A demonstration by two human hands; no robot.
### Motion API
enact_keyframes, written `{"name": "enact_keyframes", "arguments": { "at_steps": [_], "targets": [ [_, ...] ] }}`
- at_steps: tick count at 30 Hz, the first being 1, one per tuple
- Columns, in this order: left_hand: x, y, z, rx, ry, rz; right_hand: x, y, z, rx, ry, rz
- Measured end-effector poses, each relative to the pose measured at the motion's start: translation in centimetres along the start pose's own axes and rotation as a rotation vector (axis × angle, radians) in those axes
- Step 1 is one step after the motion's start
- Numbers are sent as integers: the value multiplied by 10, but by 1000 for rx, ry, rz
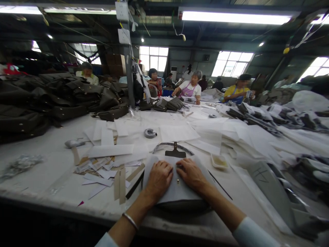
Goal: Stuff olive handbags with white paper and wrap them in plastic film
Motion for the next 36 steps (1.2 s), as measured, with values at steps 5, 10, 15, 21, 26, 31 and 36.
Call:
{"name": "enact_keyframes", "arguments": {
  "at_steps": [5, 10, 15, 21, 26, 31, 36],
  "targets": [
    [10, 18, 4, 41, 37, 42, -1, 10, -9, -92, -49, 90],
    [10, 19, 8, 139, -60, -24, -7, 11, -9, -156, -47, 61],
    [10, 18, 7, 150, -1, 40, -7, 8, -7, -243, -49, 53],
    [20, 19, 8, 199, 20, 27, -3, 3, -10, -348, -18, 30],
    [24, 17, 9, 194, 1, 8, 3, 5, -18, -359, 45, 30],
    [35, 22, 11, 216, 25, 55, 6, 8, -22, -354, 111, 71],
    [45, 26, 12, 239, 37, 105, 6, 7, -23, -380, 150, 62]
  ]
}}
Point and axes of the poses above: each hand's wrist, its own x-axis towards the middle knuckle, its own y-axis out of the palm, z = x × y, the point moved 4 cm from there along x, towards the middle knuckle, and after that the axes turned 2 degrees about x, right-handed, at the moved point
